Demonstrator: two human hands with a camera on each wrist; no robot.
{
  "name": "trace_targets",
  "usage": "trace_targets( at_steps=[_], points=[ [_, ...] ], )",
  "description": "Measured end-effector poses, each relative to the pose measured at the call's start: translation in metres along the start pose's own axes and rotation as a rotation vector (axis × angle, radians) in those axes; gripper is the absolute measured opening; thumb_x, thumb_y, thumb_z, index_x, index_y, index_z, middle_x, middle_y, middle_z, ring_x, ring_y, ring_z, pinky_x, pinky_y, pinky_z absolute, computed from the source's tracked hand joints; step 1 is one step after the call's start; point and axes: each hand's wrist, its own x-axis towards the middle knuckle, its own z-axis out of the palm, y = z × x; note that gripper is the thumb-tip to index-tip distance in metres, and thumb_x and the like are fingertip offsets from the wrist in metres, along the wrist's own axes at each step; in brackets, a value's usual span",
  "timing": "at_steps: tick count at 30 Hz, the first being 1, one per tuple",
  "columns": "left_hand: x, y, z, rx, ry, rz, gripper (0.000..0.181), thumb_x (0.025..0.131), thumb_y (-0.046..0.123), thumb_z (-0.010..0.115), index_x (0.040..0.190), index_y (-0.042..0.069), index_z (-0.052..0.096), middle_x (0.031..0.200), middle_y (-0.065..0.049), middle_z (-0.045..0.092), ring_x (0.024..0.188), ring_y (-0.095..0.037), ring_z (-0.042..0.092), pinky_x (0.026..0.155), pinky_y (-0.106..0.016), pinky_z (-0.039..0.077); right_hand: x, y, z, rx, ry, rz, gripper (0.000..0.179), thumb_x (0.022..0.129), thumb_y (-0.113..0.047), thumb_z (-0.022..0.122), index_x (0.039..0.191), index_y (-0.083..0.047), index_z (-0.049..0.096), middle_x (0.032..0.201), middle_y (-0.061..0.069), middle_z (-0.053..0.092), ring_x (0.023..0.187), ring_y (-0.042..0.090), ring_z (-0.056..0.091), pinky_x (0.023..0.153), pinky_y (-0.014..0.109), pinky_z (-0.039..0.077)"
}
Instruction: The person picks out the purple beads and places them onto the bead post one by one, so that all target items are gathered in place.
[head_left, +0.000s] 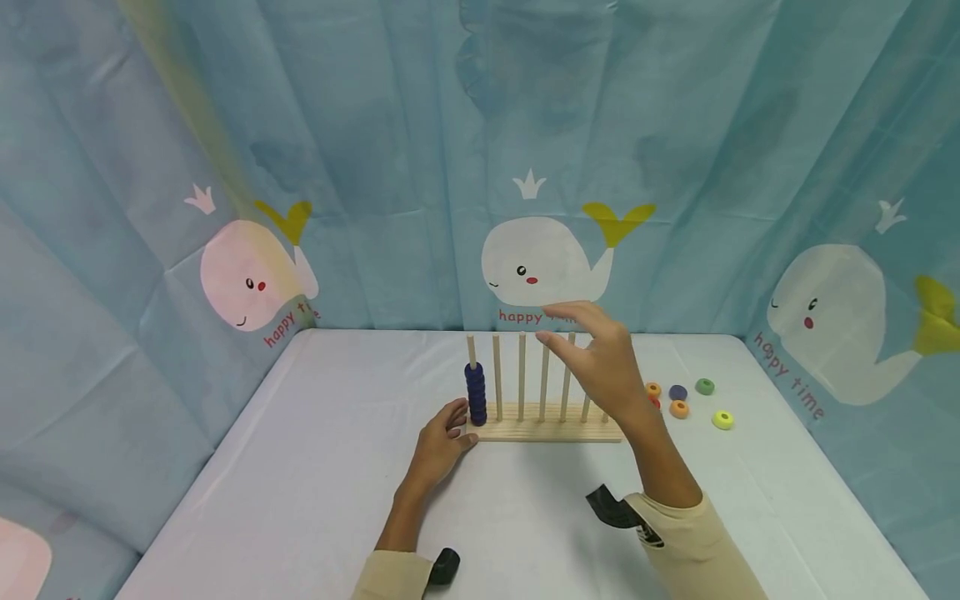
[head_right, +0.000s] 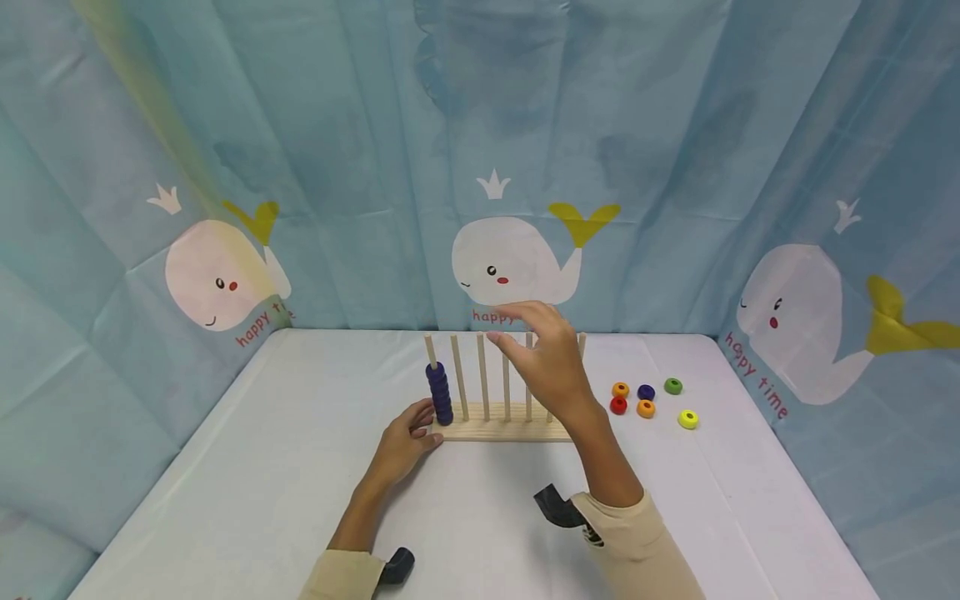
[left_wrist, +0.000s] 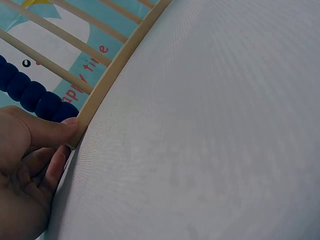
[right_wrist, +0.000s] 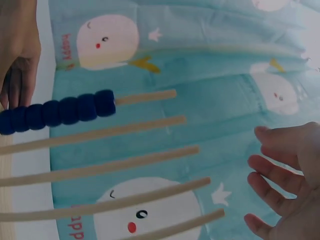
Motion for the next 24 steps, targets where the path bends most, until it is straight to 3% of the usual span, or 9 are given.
trace_targets(
  at_steps=[6,13,17,24],
  points=[
    [0.0,-0.001,0.0,0.002,0.007,-0.005,0.065,0.086,0.004,0.072,0.145,0.009,0.044,0.14,-0.005,0.053,0.122,-0.019,0.054,0.101,-0.031,0.047,-0.006,0.008,-0.019,-0.02,0.084,0.062,0.033,0.086,-0.025,0.076,0.118,-0.014,0.07,0.117,-0.006,0.066,0.117,0.013,0.054,0.098,0.043,0.047],
    [0.0,0.001,0.0,-0.004,0.009,0.023,0.064,0.086,0.003,0.071,0.144,0.006,0.044,0.14,-0.009,0.054,0.123,-0.024,0.055,0.101,-0.036,0.048,-0.014,0.024,-0.042,-0.034,0.178,0.094,0.029,0.086,-0.014,0.075,0.115,-0.013,0.071,0.114,-0.003,0.068,0.114,0.015,0.056,0.097,0.033,0.045],
    [0.0,0.001,0.001,-0.003,0.009,0.017,0.064,0.086,0.002,0.071,0.144,0.007,0.044,0.14,-0.009,0.054,0.123,-0.024,0.054,0.102,-0.036,0.047,-0.021,0.034,-0.053,-0.03,0.206,0.147,0.028,0.088,-0.01,0.072,0.116,-0.011,0.07,0.114,0.0,0.068,0.112,0.016,0.057,0.097,0.029,0.045],
    [0.0,0.001,0.002,0.012,0.018,-0.005,0.064,0.086,0.003,0.071,0.144,0.009,0.045,0.139,-0.007,0.054,0.123,-0.022,0.054,0.101,-0.036,0.047,-0.034,0.056,-0.069,-0.047,0.214,0.245,0.031,0.094,-0.023,0.065,0.124,-0.013,0.066,0.116,-0.001,0.067,0.108,0.018,0.059,0.094,0.024,0.046]
  ],
)
